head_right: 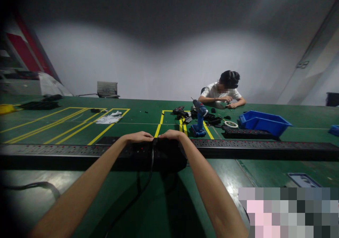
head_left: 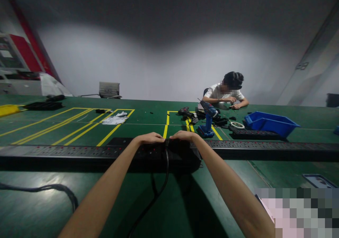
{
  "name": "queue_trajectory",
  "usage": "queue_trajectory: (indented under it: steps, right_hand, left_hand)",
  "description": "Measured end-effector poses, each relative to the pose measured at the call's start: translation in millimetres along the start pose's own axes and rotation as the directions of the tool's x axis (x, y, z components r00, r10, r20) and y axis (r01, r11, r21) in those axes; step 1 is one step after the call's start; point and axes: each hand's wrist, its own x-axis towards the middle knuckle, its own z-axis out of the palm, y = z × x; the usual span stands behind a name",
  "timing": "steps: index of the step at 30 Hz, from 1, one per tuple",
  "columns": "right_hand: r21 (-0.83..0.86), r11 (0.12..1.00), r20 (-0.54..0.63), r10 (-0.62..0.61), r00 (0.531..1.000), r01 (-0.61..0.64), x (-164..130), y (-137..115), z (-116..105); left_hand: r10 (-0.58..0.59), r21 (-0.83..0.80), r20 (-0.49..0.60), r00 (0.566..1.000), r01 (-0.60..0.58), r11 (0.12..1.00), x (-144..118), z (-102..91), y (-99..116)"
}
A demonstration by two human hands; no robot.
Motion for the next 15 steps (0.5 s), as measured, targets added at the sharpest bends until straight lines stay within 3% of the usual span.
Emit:
queue_trajectory:
  steps: [7,15]
  right_hand:
    - [0.081,0.993,0.089,-0.089,0.992,0.082,5.0,9.9,0.7]
    - [-0.090,0.994,0.037,-0.062,0.997,0.065,7.2,4.9,-0.8]
  left_hand:
    - [-0.076,-0.105,0.045,0.996,0.080,0.991,3.4,-0.5,1.1]
    - [-0.072,-0.054,0.078,0.994,0.076,0.996,6.4,-4.3,-3.1]
